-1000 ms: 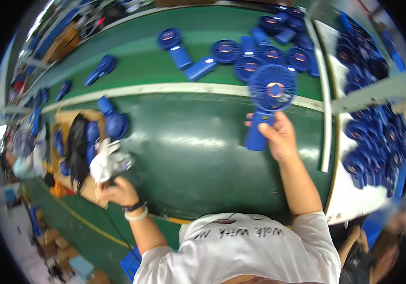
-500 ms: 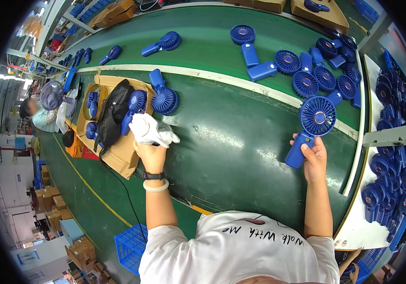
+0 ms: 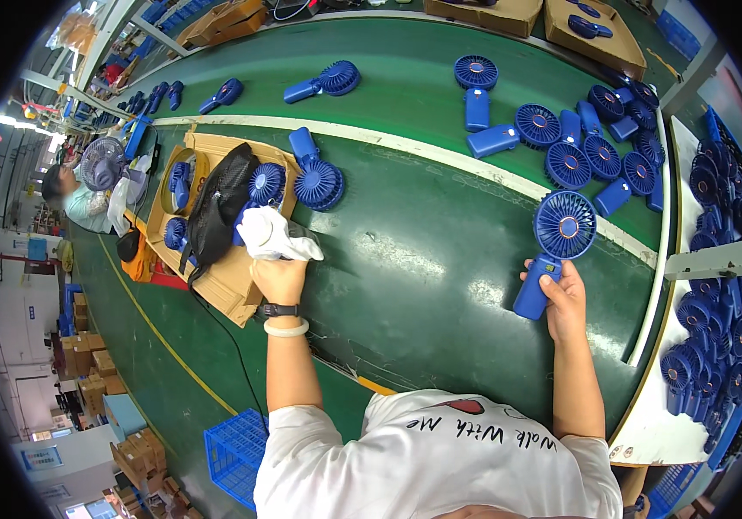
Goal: The person assembles blue handheld fans on a green factory table. They pick up fan bodies and fan heads, snap them together, and occasionally wipe the units with a white cloth. The person handles the fans one at a time, inspecting them briefly before placing them on the table.
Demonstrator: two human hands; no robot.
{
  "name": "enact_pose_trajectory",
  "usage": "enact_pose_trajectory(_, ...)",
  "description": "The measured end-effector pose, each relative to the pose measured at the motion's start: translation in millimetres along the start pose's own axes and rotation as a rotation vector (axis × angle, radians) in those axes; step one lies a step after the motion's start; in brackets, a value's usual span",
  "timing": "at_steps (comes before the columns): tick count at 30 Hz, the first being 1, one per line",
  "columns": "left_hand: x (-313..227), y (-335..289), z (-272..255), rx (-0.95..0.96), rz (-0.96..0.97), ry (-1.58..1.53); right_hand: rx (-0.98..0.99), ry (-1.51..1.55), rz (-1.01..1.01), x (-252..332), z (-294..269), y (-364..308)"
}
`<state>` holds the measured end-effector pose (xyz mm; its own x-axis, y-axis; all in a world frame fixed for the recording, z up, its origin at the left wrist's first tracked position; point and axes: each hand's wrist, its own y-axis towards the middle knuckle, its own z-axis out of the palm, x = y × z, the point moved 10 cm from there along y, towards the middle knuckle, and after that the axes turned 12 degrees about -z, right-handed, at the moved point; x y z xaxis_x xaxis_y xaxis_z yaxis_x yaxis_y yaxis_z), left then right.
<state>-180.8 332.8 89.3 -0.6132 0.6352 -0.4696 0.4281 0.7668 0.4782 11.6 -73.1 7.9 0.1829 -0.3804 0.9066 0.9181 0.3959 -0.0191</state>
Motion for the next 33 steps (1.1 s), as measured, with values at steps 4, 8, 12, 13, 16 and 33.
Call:
enact_pose_trajectory(4, -27, -17, 0, 0.021, 0.008, -0.021, 0.027, 0.0, -0.009, 3, 6, -1)
enact_pose_trajectory(8, -49, -35, 6, 0.034, 0.021, -0.076, 0.027, 0.019, -0.017, 6, 8, -1)
enact_pose_trajectory(12, -55, -45, 11, 0.024, -0.05, 0.026, 0.035, 0.014, -0.017, 12, 6, -4)
enact_pose_trajectory(13, -53, -49, 12, -0.009, -0.027, 0.085, 0.042, 0.009, -0.016, 13, 6, -4)
enact_pose_trajectory(16, -68, -57, 6, 0.016, 0.008, 0.274, 0.038, -0.008, -0.027, 18, 2, -4)
enact_pose_trajectory(33, -159, 31, 177, 1.367, 0.715, 0.757, 0.048, 0.042, -0.13, -14, -22, 12)
